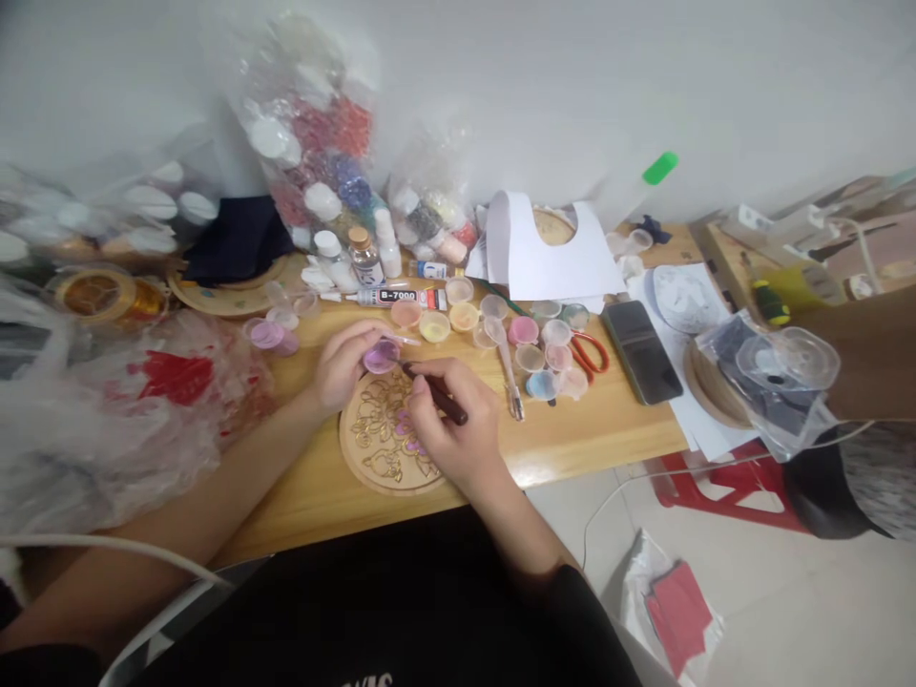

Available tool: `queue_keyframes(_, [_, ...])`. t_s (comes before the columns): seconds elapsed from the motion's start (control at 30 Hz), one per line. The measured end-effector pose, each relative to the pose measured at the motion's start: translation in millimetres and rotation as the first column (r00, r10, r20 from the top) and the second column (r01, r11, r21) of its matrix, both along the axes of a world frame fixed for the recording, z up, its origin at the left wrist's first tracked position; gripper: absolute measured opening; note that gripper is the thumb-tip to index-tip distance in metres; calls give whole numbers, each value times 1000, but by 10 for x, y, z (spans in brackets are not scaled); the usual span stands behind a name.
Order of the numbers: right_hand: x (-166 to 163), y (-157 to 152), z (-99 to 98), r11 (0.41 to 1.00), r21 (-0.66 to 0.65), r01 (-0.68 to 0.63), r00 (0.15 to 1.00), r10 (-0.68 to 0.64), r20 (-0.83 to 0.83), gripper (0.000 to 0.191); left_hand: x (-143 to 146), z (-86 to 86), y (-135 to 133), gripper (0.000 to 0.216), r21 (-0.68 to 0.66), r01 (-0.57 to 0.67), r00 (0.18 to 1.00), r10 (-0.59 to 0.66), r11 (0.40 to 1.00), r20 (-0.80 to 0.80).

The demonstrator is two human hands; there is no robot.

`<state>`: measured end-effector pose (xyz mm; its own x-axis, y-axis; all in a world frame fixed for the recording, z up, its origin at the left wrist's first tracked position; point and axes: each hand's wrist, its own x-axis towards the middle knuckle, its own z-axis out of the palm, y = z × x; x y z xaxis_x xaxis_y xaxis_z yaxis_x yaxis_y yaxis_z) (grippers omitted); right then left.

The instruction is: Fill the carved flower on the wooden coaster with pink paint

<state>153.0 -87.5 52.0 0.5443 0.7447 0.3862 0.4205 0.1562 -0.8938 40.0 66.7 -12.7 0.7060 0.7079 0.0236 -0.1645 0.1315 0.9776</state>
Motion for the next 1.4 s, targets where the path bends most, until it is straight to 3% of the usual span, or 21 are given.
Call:
queue_keyframes(0.3, [20, 13, -109, 999, -7, 47, 947, -47, -318, 18, 10, 96, -28, 41, 33, -28, 999, 29, 999, -23])
queue_keyframes(0.43, [59, 1, -139, 995, -10, 99, 951, -98, -294, 21, 10, 122, -26, 42, 19, -17, 1000, 17, 1000, -6])
queue_keyframes(0.6, [79, 16, -175, 996, -68, 65, 946, -83, -313, 24, 9, 144, -12, 47, 57, -18, 1000, 19, 998, -21])
queue_keyframes(0.93, [122, 138, -321, 994, -106, 26, 789, -85, -608, 23, 11, 114, -17, 62, -13, -32, 999, 32, 999, -35])
queue_keyframes(1.4, [191, 185, -317, 997, -73, -9, 657, -49, -752, 27, 10, 40, 12, 59, -9, -75, 996, 75, 997, -45])
